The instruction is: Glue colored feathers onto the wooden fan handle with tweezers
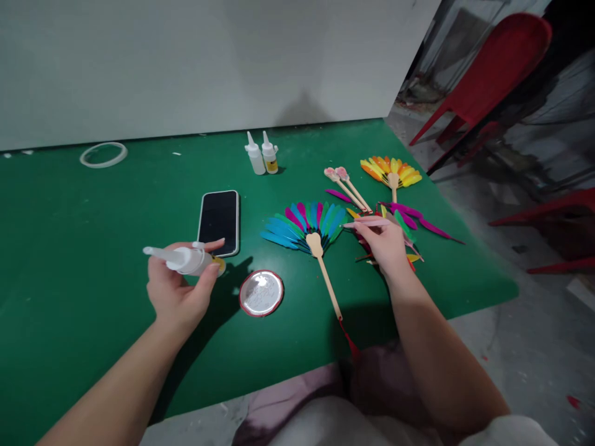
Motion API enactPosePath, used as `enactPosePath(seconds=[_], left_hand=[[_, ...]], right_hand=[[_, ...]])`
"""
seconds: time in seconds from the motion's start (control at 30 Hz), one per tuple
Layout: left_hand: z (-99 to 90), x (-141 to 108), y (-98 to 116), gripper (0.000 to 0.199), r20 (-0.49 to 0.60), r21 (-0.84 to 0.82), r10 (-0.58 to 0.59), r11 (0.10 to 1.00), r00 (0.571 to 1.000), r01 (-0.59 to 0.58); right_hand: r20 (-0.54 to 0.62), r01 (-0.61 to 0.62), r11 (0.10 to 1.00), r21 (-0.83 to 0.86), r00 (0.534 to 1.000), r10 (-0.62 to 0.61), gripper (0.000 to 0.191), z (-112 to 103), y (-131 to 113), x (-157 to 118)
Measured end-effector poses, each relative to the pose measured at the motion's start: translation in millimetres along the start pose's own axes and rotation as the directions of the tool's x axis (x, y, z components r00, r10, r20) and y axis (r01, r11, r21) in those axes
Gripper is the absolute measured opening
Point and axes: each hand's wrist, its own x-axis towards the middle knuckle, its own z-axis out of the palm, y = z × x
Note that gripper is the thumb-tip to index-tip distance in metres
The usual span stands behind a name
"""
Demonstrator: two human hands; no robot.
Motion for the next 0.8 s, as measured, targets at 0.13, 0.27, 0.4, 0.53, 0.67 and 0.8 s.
enactPosePath(seconds=[0.13,0.27,0.4,0.53,0.67,0.8], left_hand=[[-0.4,-0.8,-2.3,0.035,-0.013,0.017,-0.008,1.000,1.000,0.008],[-1.0,-1.4,-2.3,0.035,0.002,0.017,-0.011,1.000,1.000,0.011],[-0.8,-0.9,0.0,0.033,0.011,0.007,-0.021,1.000,1.000,0.021],[-0.6,-0.1,1.5,0.034,0.014,0.009,-0.004,1.000,1.000,0.004],[-1.6,-0.5,0.2,0.036,0.009,0.030,-0.002,1.000,1.000,0.002],[-1.7,-1.3,-3.7,0.035,0.012,0.068,0.001,0.998,1.000,-0.002]], right_hand=[[0.016,0.001,1.000,0.008,1.000,-0.002,0.028,0.3,0.8,0.2],[0.012,-0.007,1.000,0.018,1.000,0.007,0.027,0.2,1.6,0.2],[0.008,-0.011,1.000,0.021,1.000,0.011,0.025,-0.3,0.7,0.2],[0.012,-0.012,1.000,0.000,1.000,0.012,0.025,-0.8,-1.4,-0.3],[0.016,-0.017,1.000,0.015,1.000,0.017,0.027,-1.0,-2.7,-1.2],[0.021,-0.012,1.000,0.002,1.000,0.012,0.029,-1.2,-3.5,-2.3]])
